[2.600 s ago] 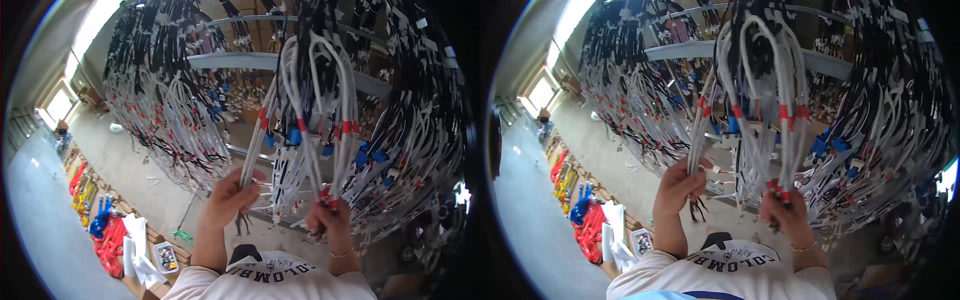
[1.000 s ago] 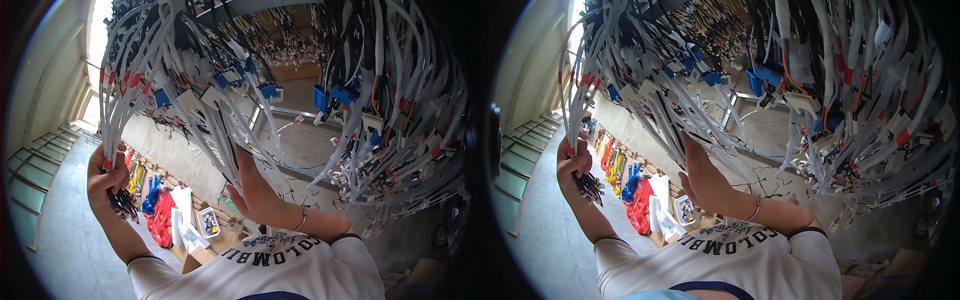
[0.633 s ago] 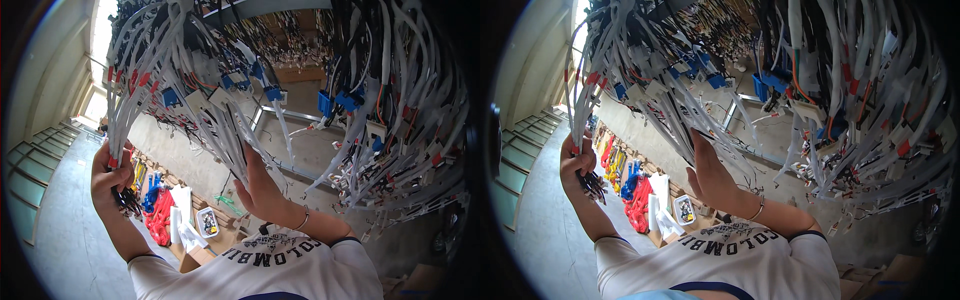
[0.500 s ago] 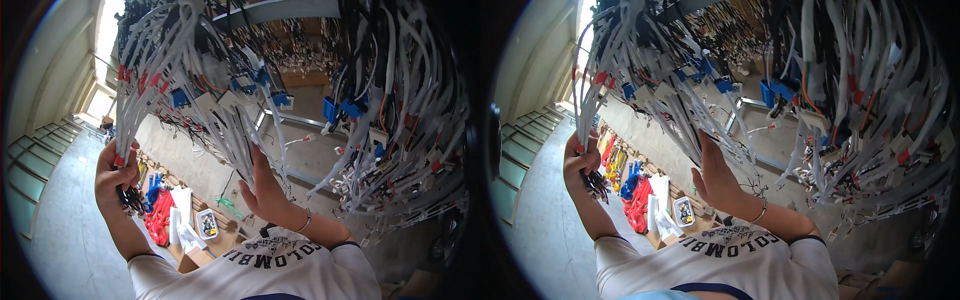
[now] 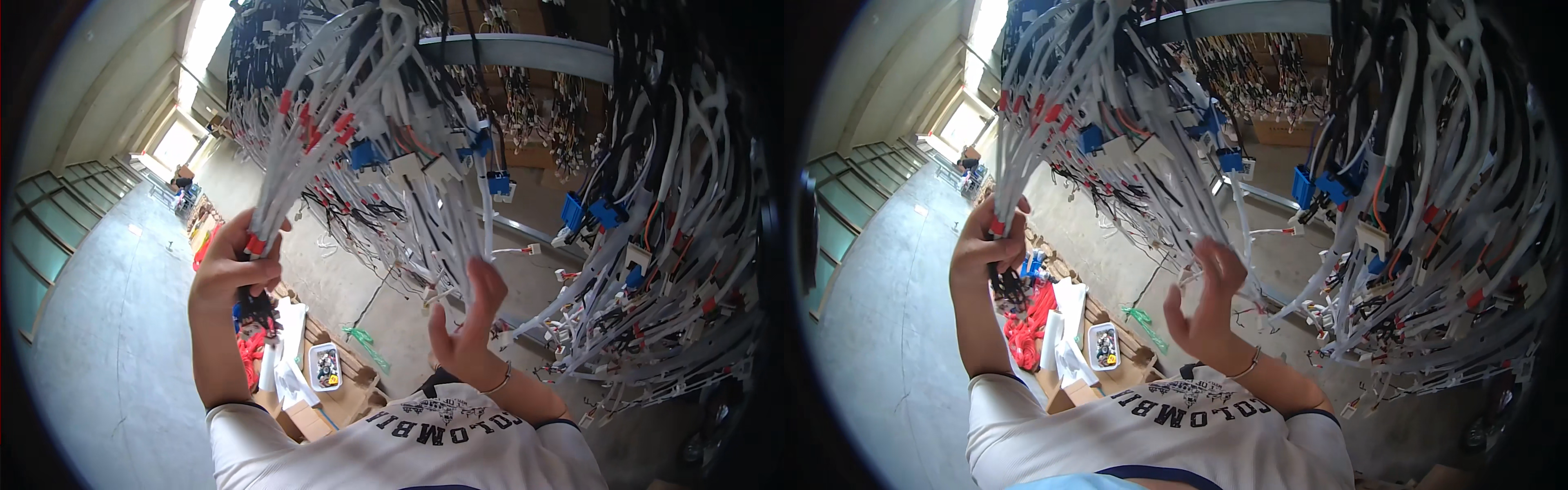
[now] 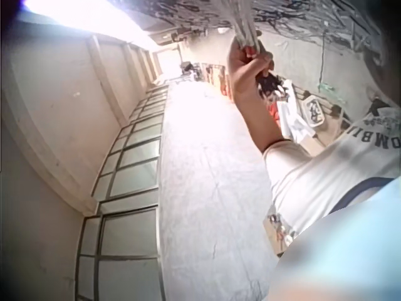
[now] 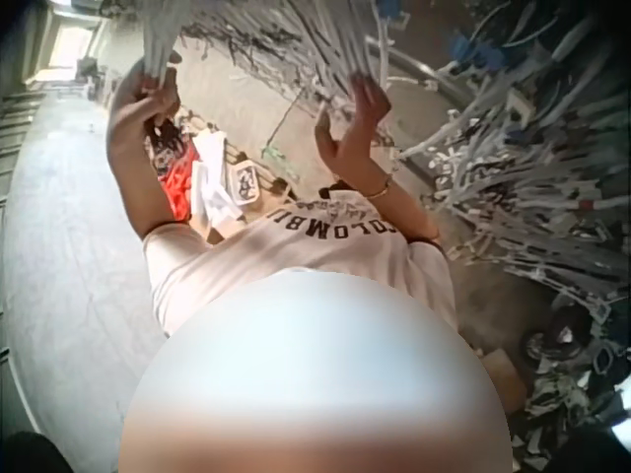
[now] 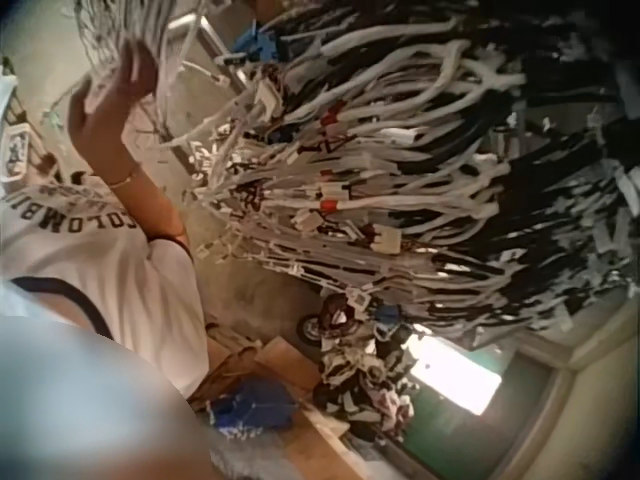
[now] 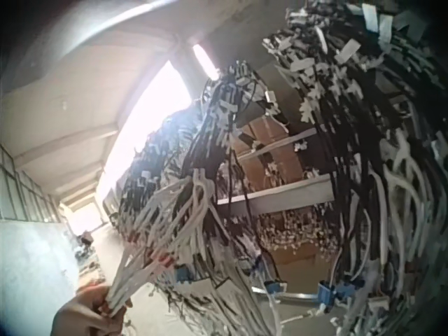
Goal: Apply electrical tape to bundles of wires and organize wire harnesses on a storage rack.
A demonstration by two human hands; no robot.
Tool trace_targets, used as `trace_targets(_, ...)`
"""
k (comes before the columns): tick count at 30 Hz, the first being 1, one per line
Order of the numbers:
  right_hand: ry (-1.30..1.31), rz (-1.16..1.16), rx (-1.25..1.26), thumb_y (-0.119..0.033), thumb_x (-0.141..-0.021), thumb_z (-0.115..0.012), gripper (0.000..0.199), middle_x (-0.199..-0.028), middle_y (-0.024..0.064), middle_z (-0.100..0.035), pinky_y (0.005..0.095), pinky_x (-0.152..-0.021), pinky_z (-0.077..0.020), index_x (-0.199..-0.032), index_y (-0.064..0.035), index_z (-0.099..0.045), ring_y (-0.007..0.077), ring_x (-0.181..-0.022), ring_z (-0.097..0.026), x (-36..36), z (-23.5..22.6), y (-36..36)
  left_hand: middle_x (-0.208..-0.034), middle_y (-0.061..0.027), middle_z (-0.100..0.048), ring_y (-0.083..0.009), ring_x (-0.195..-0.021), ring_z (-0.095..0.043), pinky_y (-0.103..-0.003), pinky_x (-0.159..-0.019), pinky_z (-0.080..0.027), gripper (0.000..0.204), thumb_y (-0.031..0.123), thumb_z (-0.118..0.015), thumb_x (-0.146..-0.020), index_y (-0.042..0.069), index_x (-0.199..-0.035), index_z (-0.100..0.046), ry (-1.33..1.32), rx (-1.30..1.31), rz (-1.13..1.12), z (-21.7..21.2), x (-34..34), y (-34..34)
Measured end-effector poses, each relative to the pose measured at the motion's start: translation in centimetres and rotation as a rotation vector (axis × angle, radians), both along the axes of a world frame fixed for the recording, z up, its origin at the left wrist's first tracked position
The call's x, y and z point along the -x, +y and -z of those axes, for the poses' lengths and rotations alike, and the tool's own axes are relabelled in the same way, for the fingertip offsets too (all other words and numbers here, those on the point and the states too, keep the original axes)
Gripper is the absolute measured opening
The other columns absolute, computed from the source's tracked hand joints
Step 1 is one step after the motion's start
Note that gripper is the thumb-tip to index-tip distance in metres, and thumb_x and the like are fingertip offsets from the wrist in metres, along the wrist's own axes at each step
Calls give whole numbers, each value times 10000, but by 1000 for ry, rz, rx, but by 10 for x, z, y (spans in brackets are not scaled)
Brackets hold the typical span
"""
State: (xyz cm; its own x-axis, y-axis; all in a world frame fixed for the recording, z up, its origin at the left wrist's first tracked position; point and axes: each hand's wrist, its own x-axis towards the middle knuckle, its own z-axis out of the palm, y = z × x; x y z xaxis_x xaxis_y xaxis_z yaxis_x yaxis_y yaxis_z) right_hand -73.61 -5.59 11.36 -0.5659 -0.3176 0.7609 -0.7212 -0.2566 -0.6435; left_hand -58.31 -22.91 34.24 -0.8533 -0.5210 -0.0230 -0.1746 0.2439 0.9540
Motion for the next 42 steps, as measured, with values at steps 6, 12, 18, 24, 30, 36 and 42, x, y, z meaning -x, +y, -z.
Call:
trace_targets(6, -262, -458, 139, -156, -832, -651, 532, -1227, 177, -511, 420, -996, -308, -1293, 4, -438, 302, -1148, -451, -13, 1, -16, -785, -125, -576, -223, -633, -609, -328, -559, -496, 743, 534, -500, -917, -86, -1309, -383, 222, -331, 100, 82, 17, 5)
trace_targets(12, -568, -979, 39, -256, -764, -781, 818, -1263, 89, -525, 300, -933, -412, -1408, -16, -338, 160, -1121, -517, 18, -52, -44, -1123, -95, -593, -208, -1020, -574, -306, -890, -437, 299, 135, -509, -972, -44, -1206, -563, 274, -35, 7, 144, 38, 12)
trace_targets(18, -954, -966, -205, -203, -800, -764, 379, -943, 39, -646, 250, -719, -478, -1071, 21, -621, 99, -810, -592, 5, -49, -77, -926, -56, -648, -124, -796, -612, -240, -689, -476, 211, 40, -643, -878, -28, -1077, -660, 403, 47, -204, 153, 29, 9)
trace_targets(24, -799, -888, 83, -180, -854, -713, 380, -1214, 119, -620, 303, -955, -448, -1153, 36, -626, 166, -1079, -588, -14, -47, -93, -795, -55, -666, -82, -625, -586, -187, -498, -421, 147, 17, -690, -834, -31, -970, -665, 513, -66, -131, 156, 30, -12)
trace_targets(30, -832, -731, 46, -165, -873, -676, 367, -1135, 126, -656, 316, -937, -467, -1172, 39, -615, 174, -1039, -617, -21, -51, -86, -753, -24, -643, -71, -573, -556, -193, -476, -383, 119, 92, -722, -826, 5, -877, -658, 382, -286, -42, 160, 34, -23)
trace_targets(36, -862, -692, -225, -135, -798, -682, 309, -706, 91, -590, 278, -579, -458, -1020, 67, -605, 169, -604, -564, -1, -40, -68, -737, -28, -635, -47, -559, -552, -184, -479, -402, 97, 59, -645, -881, -16, -938, -668, 317, 48, -167, 153, 22, -33)
trace_targets(42, -729, -1330, -295, -152, -752, -692, 449, -582, 4, -533, 268, -585, -417, -1123, 84, -605, 76, -478, -485, 17, -37, -70, -753, -26, -641, -35, -532, -518, -183, -447, -377, 142, 98, -624, -906, -18, -982, -658, 584, 215, -410, 170, 30, -51)
